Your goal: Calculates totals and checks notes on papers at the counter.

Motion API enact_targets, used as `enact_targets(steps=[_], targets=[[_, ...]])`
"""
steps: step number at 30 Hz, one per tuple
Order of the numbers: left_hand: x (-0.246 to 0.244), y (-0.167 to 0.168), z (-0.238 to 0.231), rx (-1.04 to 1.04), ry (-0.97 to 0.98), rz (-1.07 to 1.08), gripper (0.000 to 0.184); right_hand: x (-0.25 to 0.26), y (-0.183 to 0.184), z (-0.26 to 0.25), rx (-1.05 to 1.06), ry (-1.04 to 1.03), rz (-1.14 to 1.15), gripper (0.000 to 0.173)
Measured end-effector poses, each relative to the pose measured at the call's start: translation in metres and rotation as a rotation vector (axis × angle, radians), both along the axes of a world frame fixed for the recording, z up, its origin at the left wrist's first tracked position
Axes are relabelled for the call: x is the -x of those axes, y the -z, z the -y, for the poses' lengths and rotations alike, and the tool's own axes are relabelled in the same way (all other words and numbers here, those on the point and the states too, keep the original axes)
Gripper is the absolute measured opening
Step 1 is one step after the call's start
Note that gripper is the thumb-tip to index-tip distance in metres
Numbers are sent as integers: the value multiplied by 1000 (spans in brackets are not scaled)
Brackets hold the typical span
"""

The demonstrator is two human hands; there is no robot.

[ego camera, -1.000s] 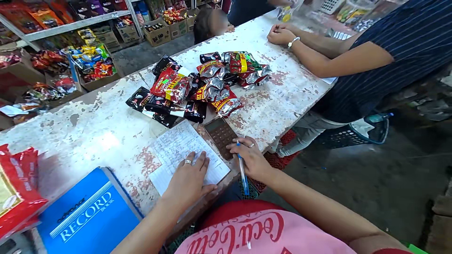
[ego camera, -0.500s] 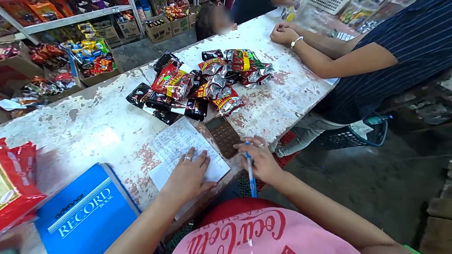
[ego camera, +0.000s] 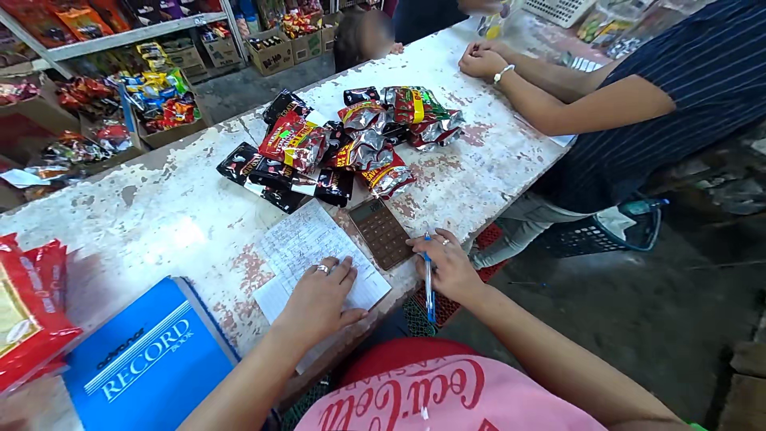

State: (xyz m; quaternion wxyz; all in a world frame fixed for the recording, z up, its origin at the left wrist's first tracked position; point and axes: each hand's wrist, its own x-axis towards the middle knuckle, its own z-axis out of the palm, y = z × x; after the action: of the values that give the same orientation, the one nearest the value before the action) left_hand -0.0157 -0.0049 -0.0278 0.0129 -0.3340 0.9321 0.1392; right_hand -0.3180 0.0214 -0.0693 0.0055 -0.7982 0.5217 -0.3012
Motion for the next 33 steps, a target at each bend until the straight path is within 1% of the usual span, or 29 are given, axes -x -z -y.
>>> enact_targets(steps=[3,6,8,10,13,15,19,22,25,28,30,33], targets=[[0,0,0,-9,-3,4,76,-8,-11,2,-27,-12,-37,24],[1,-2,0,-40,-7,22,76,-21,-13,2,-46,-136,31,24],[0,-1,1,-31,-4,11,76,-32,-12,3,-96,-192,24,22],[-1,1,1,-11,2,-7,76,-39,-13,7,-125,-176,3,23],[-1,1,0,-17,5,-6,76,-41,-13,17,-87,-102,33,24],[-1,2,0,-24,6,7,77,-38,-11,20,-109,-83,46,23],[1,-2,1,-54,-1,27,77,-36,-8,3,-22,-140,70,21],[1,0,2,-50,1,14,75,-33,-8,-12,-59,-151,39,18],[1,1,1,-49,0,6,75,-20,-10,-8,-25,-78,73,22],[1,3,1,-19,6,-3,75,-5,-4,1,-2,13,62,24],[0,3,1,-6,10,-11,76,-2,0,3,-19,26,52,24],[0,3,1,-9,9,-1,75,-7,-9,5,-42,33,16,23]])
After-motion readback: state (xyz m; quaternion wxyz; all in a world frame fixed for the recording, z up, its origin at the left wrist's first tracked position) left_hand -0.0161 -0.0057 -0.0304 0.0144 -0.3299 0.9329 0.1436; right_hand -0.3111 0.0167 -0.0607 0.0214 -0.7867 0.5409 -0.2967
